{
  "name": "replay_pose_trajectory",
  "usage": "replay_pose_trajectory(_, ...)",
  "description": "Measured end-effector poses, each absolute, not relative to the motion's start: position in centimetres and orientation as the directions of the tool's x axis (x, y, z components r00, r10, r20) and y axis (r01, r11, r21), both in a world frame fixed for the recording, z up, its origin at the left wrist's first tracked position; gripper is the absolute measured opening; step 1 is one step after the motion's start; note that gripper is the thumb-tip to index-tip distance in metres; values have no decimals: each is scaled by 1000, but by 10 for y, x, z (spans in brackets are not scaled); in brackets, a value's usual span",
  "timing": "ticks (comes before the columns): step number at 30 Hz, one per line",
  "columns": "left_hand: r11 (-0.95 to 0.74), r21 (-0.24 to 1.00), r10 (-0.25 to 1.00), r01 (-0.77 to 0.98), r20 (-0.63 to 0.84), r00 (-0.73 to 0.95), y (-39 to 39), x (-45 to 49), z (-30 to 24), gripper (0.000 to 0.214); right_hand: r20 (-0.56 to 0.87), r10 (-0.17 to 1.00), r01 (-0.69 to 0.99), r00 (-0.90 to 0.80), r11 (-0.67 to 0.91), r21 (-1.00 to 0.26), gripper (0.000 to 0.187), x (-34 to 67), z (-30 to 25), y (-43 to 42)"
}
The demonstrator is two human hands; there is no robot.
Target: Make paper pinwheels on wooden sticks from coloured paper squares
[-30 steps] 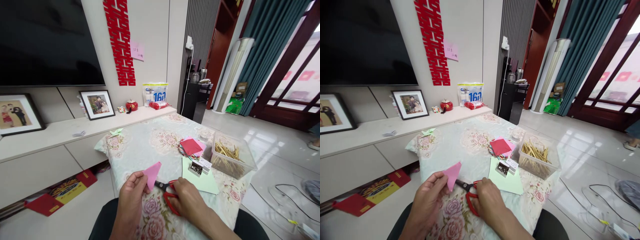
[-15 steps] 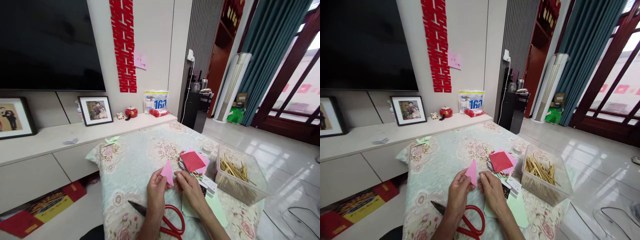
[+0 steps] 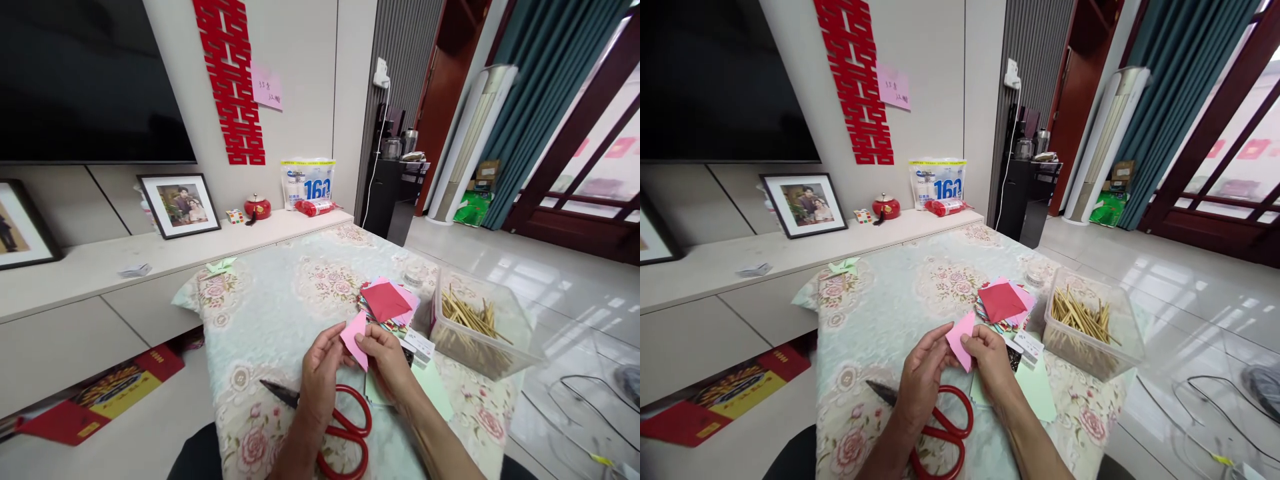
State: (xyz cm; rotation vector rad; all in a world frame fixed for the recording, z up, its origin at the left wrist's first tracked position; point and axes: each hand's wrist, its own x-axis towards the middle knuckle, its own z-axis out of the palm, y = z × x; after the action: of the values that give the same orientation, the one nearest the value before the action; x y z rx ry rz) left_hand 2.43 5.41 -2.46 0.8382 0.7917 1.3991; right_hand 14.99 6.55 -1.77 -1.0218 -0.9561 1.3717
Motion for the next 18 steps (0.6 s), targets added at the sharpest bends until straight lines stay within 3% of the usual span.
replay_pose_trajectory(9,-35,894,999,-447,50,20,55,23,-30,35,-64,997,-370,-37,-73,-926,31,150,-19,63)
replay_pose_trajectory(18,-38,912,999,-408,39,-6,55,24,-25,28,21,996,-334,-87,-9,-942,32,151,-21,61)
